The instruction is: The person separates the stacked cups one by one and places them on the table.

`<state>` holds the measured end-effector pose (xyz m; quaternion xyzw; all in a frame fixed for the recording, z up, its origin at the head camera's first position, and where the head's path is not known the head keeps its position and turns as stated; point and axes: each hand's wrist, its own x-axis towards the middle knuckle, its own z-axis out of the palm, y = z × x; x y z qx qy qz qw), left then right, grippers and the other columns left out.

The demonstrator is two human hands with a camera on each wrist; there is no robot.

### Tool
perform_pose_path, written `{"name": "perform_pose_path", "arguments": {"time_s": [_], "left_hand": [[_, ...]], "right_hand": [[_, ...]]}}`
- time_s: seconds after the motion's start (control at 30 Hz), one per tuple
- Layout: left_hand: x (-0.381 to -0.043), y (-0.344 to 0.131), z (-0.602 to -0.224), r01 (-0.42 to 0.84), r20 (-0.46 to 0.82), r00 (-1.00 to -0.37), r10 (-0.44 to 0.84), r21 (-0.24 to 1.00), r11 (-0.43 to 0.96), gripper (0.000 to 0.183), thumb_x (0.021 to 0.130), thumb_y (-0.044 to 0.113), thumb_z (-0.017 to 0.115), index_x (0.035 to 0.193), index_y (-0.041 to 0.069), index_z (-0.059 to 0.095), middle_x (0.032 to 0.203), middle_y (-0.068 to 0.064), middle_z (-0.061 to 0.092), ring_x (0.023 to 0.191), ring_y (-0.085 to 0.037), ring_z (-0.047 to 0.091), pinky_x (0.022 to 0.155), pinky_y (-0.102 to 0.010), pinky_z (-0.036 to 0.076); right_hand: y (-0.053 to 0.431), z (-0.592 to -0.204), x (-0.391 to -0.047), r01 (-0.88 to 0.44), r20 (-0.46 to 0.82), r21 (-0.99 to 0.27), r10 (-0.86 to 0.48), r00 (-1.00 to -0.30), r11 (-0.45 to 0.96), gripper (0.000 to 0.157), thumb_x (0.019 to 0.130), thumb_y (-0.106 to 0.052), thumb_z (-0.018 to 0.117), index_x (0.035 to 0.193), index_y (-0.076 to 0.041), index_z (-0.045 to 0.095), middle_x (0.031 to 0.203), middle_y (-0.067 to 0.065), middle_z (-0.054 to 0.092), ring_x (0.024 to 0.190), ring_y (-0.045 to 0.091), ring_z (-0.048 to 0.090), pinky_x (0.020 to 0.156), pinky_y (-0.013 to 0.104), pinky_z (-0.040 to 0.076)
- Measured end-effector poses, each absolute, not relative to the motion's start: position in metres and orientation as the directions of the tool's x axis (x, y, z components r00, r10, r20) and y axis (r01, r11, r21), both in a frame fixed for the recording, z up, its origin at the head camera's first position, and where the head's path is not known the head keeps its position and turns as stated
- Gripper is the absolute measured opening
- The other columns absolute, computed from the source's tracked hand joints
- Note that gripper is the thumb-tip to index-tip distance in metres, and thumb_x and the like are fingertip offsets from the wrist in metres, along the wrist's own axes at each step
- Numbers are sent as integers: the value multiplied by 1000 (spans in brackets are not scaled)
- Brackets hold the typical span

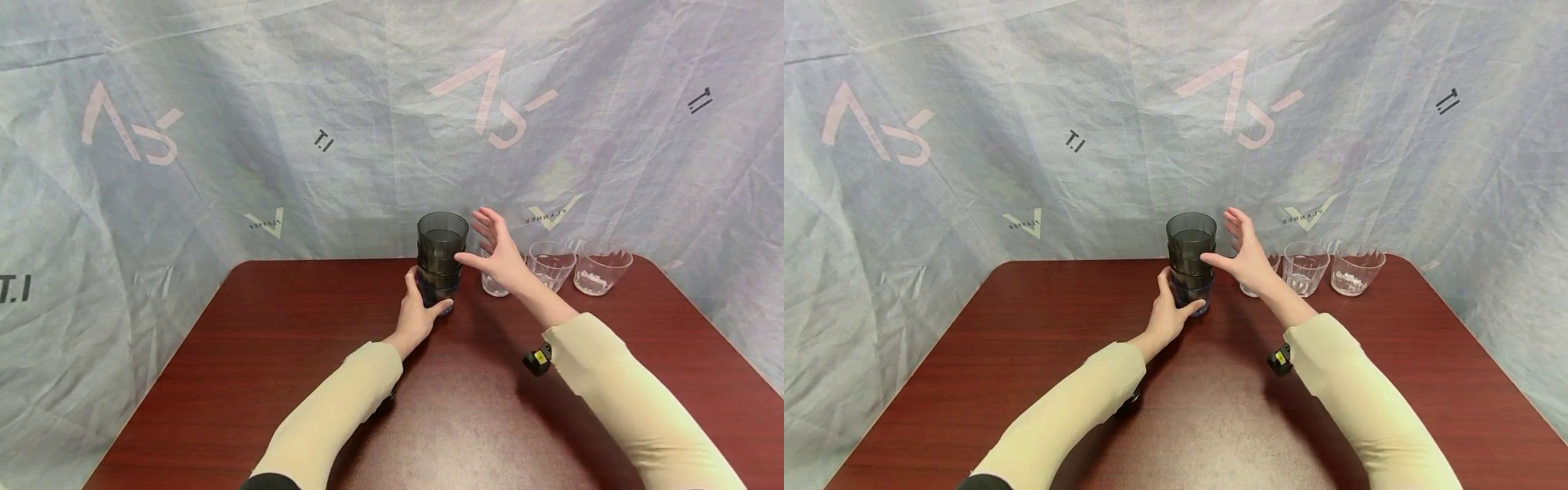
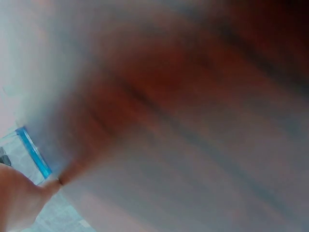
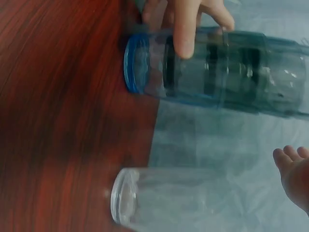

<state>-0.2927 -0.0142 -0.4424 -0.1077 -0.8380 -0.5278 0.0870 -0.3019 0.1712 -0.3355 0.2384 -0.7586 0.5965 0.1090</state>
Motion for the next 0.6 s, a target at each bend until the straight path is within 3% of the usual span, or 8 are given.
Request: {"name": "perform_pose_path", "arguments": {"time_s": [0.23, 0.37, 0.6], "left_hand": [[-292, -15, -442, 271, 256, -962, 94, 863, 425, 90, 86, 30, 76, 150, 21, 12, 141, -15, 45, 130, -25, 45, 104, -44, 37], [-292, -15, -442, 276, 261, -961, 95, 864, 422, 90, 86, 30, 75, 149, 21, 12, 141, -15, 45, 130, -26, 45, 104, -44, 36], [-293, -15, -443, 279, 263, -960, 97, 867, 412, 88, 86, 31, 75, 149, 21, 13, 142, -16, 44, 130, -25, 45, 105, -44, 36]], "right_hand": [[156, -346, -310, -441, 395, -867, -221, -892, 232, 90, 88, -3, 71, 154, -9, 10, 157, 15, 21, 142, 33, 23, 110, 52, 25], [147, -340, -305, -429, 385, -878, -219, -896, 213, 90, 87, 0, 71, 153, -4, 10, 156, 20, 19, 142, 37, 22, 109, 55, 25], [135, -328, -291, -457, 405, -865, -249, -880, 206, 83, 88, 2, 69, 150, 2, 13, 151, 24, 30, 139, 38, 29, 107, 54, 29]]}}
